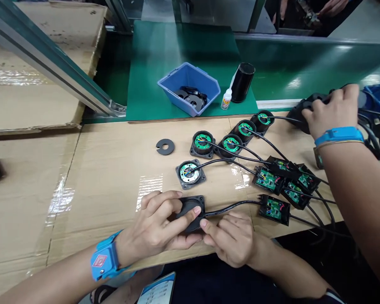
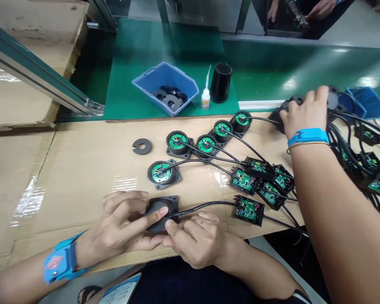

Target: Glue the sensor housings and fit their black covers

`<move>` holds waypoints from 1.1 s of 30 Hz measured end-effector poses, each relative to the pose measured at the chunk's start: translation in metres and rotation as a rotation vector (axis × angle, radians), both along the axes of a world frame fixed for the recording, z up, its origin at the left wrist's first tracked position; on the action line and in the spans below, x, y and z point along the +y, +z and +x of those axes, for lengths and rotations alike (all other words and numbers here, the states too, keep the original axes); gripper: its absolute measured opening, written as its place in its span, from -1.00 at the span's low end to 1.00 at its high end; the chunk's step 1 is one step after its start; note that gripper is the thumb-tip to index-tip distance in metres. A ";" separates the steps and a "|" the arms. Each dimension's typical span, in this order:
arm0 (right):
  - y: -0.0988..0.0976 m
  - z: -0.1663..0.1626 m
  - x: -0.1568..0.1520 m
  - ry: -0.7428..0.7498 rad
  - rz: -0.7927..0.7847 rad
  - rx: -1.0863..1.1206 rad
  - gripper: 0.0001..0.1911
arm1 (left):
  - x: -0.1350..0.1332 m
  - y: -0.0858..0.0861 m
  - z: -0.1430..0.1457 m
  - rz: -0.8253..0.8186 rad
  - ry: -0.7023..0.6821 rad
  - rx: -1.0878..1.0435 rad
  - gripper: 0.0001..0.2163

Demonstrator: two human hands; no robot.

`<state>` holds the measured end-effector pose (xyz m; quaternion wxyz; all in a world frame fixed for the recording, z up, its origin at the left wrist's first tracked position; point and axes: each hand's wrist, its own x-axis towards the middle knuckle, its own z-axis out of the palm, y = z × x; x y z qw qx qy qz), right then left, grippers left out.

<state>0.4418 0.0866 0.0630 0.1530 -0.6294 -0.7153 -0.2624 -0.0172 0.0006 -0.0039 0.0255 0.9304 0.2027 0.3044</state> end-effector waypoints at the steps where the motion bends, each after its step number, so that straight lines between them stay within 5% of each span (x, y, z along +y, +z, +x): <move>1: 0.001 0.000 0.002 -0.011 0.043 0.038 -0.20 | 0.000 0.000 0.000 0.002 -0.006 -0.002 -0.62; 4: 0.000 -0.031 -0.010 0.137 0.087 0.251 -0.24 | 0.000 0.000 0.000 0.007 -0.017 0.025 -0.57; 6: -0.008 -0.079 -0.037 0.322 -0.039 0.508 -0.43 | 0.000 -0.001 0.000 0.000 -0.017 0.007 -0.52; 8: -0.024 -0.138 -0.076 0.435 -0.120 0.541 -0.73 | 0.002 -0.004 -0.001 -0.067 -0.017 -0.029 -0.48; 13: -0.068 -0.231 -0.161 0.638 -0.240 0.559 -0.79 | 0.014 -0.010 -0.013 -0.301 -0.088 -0.080 -0.32; 15: -0.077 -0.240 -0.172 0.682 -0.264 0.572 -0.82 | 0.019 -0.008 -0.020 -0.384 -0.068 -0.106 -0.32; 20: -0.079 -0.238 -0.170 0.699 -0.269 0.577 -0.79 | 0.020 0.003 -0.025 -0.831 -0.064 -0.140 -0.78; 22: -0.078 -0.238 -0.169 0.695 -0.268 0.581 -0.79 | 0.018 0.005 -0.023 -0.904 -0.076 -0.092 -0.82; 29: -0.073 -0.242 -0.169 0.666 -0.282 0.543 -0.79 | 0.015 0.009 -0.016 -0.880 -0.127 -0.036 -0.83; 33: -0.072 -0.242 -0.170 0.640 -0.253 0.473 -0.75 | 0.011 0.007 -0.013 -0.669 -0.147 -0.020 -0.72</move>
